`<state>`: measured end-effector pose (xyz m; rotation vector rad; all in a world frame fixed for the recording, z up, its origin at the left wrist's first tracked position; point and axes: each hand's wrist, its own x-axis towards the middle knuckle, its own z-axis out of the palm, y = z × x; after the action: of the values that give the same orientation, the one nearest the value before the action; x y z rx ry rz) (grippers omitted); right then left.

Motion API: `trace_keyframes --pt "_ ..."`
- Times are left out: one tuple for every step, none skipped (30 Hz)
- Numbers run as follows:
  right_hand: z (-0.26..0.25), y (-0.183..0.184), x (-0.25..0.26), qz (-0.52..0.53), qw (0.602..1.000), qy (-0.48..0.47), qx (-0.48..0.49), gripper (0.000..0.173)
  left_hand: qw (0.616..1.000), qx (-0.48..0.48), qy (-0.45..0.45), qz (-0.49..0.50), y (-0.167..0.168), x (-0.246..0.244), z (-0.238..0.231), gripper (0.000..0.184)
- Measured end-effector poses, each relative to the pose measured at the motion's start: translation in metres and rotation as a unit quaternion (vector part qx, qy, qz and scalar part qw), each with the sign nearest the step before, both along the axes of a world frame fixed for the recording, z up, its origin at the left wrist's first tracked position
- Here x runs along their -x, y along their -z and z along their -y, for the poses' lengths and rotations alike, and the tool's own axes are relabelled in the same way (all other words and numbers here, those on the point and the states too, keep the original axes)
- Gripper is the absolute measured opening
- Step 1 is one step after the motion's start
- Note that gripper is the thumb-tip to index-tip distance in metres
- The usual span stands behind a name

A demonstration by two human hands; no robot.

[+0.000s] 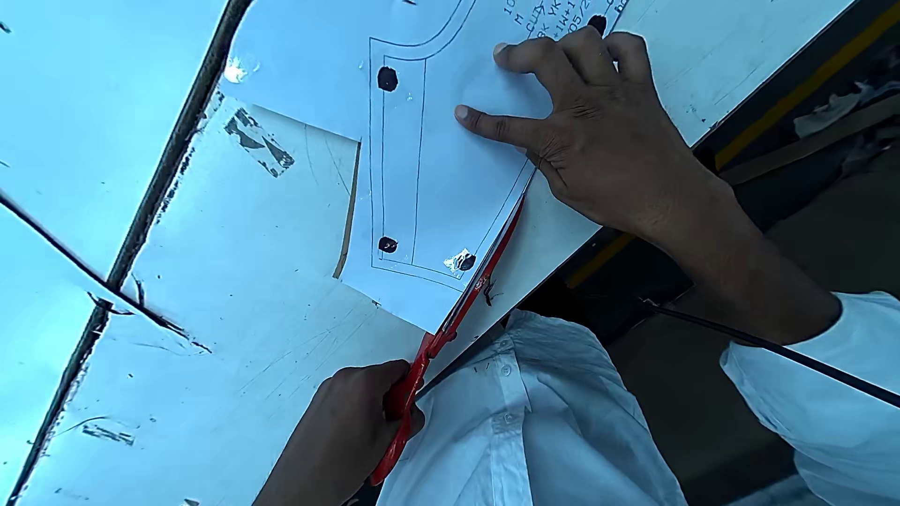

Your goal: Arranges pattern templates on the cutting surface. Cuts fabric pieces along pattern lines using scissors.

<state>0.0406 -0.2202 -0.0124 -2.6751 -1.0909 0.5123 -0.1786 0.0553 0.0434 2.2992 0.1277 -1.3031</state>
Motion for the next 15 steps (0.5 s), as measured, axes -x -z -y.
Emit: trace_keyframes --pt "0.0004 0.0002 -0.0001 0.003 1.0 0.0 -0.001 0.06 1.0 0.001 0.001 0.002 -0.0001 -0.0009 0.001 0.021" --pt "0.0005 0.0003 0.0 0.003 1.0 -0.001 -0.001 0.059 1.0 0.001 0.001 0.002 -0.0003 -0.0019 0.0019 0.02" --pt "0.0001 0.0001 0.0002 0.002 1.0 -0.001 0.001 0.058 1.0 0.001 0.002 0.003 -0.0001 -0.0025 0.0025 0.02" --pt "-0.0005 0.0003 0.0001 0.003 1.0 -0.001 0.001 0.057 1.0 0.002 0.001 0.002 0.0003 -0.0033 0.0031 0.019" --pt "-0.0009 0.0006 0.0 0.002 1.0 0.0 0.002 0.057 1.0 0.002 0.001 0.0 0.0008 -0.0038 0.0034 0.019" --pt "-0.0009 0.0008 0.0003 0.002 1.0 0.002 0.003 0.058 1.0 0.004 0.0 -0.002 0.001 -0.0042 0.0038 0.019" --pt "-0.0006 0.0009 0.0006 0.002 1.0 0.003 0.003 0.058 1.0 0.005 -0.001 -0.004 0.0012 -0.0047 0.0042 0.019" --pt "-0.0005 0.001 0.0011 0.003 1.0 0.004 0.002 0.057 1.0 0.005 -0.001 -0.005 0.0012 -0.0054 0.0046 0.019" --pt "-0.0006 0.0014 0.0012 0.005 1.0 0.004 0.001 0.057 1.0 0.005 -0.001 -0.004 0.001 -0.006 0.0045 0.02" --pt "-0.0009 0.0014 0.0013 0.006 1.0 0.004 0.001 0.057 1.0 0.006 -0.001 -0.004 0.0008 -0.0066 0.0043 0.019" --pt "-0.0009 0.0014 0.0014 0.007 1.0 0.004 0.0 0.057 1.0 0.004 0.0 -0.003 0.0006 -0.0068 0.0042 0.018" --pt "-0.0007 0.0013 0.0015 0.008 1.0 0.003 0.001 0.058 1.0 0.002 0.0 -0.002 0.0004 -0.0074 0.0041 0.018" --pt "-0.0006 0.0014 0.0013 0.01 1.0 0.003 0.001 0.058 1.0 0.0 0.003 -0.001 0.0002 -0.0081 0.004 0.017" --pt "-0.0006 0.0014 0.0013 0.01 1.0 0.003 0.001 0.058 1.0 -0.001 0.003 -0.003 -0.0006 -0.0088 0.0039 0.017" --pt "-0.0007 0.0012 0.0015 0.008 1.0 0.003 0.0 0.058 1.0 -0.001 0.004 -0.003 -0.0008 -0.0089 0.0039 0.016"
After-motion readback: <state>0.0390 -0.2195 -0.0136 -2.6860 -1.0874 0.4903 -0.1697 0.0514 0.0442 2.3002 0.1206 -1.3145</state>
